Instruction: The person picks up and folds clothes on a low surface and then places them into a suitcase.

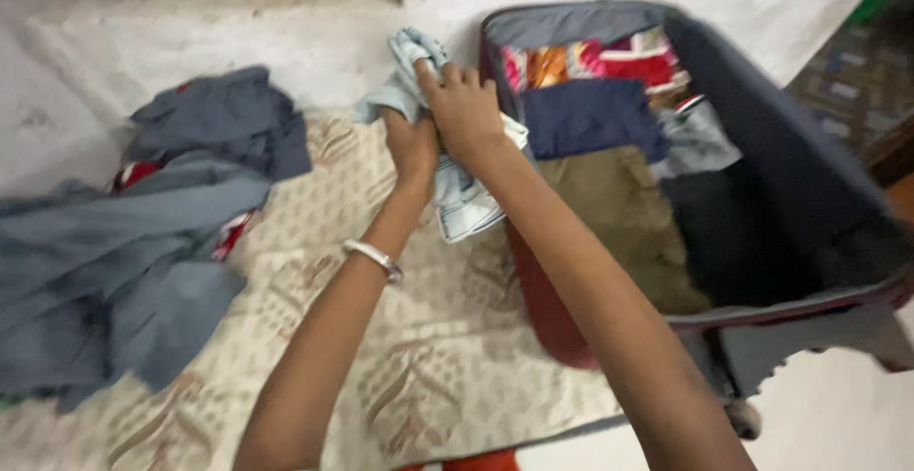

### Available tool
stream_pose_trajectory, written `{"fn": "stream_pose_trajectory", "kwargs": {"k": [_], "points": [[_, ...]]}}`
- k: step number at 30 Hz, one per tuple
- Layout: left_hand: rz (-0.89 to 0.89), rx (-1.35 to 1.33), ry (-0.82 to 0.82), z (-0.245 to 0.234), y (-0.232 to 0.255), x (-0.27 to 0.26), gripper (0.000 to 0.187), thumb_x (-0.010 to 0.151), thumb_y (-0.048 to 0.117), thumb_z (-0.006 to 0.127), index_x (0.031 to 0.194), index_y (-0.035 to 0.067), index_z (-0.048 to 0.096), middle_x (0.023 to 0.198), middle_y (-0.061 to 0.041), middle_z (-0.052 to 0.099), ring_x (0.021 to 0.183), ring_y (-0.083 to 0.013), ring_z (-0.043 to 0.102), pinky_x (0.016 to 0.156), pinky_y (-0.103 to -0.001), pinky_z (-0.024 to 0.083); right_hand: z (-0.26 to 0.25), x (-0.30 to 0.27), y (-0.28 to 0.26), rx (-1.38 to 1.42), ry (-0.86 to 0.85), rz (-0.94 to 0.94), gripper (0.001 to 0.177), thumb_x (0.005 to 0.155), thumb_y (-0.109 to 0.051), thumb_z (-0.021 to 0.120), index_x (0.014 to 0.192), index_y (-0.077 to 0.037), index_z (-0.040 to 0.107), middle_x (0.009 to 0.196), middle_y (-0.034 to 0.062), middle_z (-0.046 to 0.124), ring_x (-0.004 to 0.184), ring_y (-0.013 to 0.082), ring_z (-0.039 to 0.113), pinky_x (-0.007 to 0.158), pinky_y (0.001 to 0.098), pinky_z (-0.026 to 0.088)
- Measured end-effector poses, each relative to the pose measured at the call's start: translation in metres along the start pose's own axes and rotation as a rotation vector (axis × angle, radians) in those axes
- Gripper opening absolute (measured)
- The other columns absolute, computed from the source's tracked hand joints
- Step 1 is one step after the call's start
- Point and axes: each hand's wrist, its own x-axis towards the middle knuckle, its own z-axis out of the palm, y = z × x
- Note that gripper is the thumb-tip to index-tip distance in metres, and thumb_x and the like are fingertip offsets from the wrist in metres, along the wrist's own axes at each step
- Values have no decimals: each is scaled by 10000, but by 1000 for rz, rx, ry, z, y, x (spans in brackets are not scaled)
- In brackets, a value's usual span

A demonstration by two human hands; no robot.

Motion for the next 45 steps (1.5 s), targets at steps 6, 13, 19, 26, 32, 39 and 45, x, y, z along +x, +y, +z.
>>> {"fn": "stream_pose_trajectory", "kwargs": {"k": [6, 13, 19, 26, 32, 39, 45], "points": [[105, 7, -109, 59, 48, 23, 657, 813, 108, 660, 1432, 18, 460, 1351, -205, 655, 1229, -324, 647, 1028, -384, 500, -69, 10, 68, 125, 59, 120, 800, 832, -168, 747, 1541, -160, 378, 1274, 213, 590, 1091, 448, 601, 897, 573, 498], [-217, -147, -303, 171, 47, -13, 486, 768, 66, 734, 1229, -4, 596, 1172, -150, 689, 1063, -278, 672, 910, -408, 541, -102, -51, 209, 332, 62, 121, 843, 873, -187, 787, 1548, 19, 327, 1446, 288, 521, 1308, 481, 553, 1104, 515, 465], [-589, -595, -546, 259, 11, -54, 389, 863, 44, 725, 1179, -145, 598, 1086, -262, 648, 865, -335, 682, 715, -466, 610, -124, -145, 325, 539, 102, 522, 771, 918, -196, 784, 1501, 62, 352, 1485, 298, 487, 1320, 370, 552, 1102, 425, 476], [-887, -420, -808, 324, -51, -126, 609, 917, 168, 667, 1419, -20, 377, 1249, -183, 627, 1093, -298, 664, 916, -517, 565, -87, -222, 422, 649, -93, 585, 684, 820, -229, 786, 1418, 6, 552, 1353, 224, 636, 1233, 302, 603, 1042, 394, 499], [-819, -89, -1151, 308, -45, -152, 768, 792, 57, 705, 1451, 55, 310, 1325, -166, 600, 1199, -332, 632, 986, -565, 509, -84, -239, 408, 414, -464, 718, 765, 796, -254, 769, 1470, -48, 473, 1389, 220, 613, 1255, 331, 603, 1033, 418, 484], [-772, -199, -1329, 285, -19, -145, 874, 782, 76, 774, 1494, 59, 267, 1463, -154, 517, 1378, -319, 516, 1063, -623, 439, -123, -236, 372, 111, -422, 792, 814, 799, -208, 759, 1505, -53, 385, 1395, 295, 551, 1224, 440, 603, 1029, 488, 484], [-570, 67, -1525, 269, 7, -143, 736, 760, 109, 837, 1390, 98, 455, 1388, -103, 603, 1298, -266, 578, 1026, -544, 487, -97, -241, 361, -154, -528, 743, 745, 805, -162, 769, 1446, -6, 422, 1313, 273, 588, 1125, 467, 656, 940, 517, 551]]}}
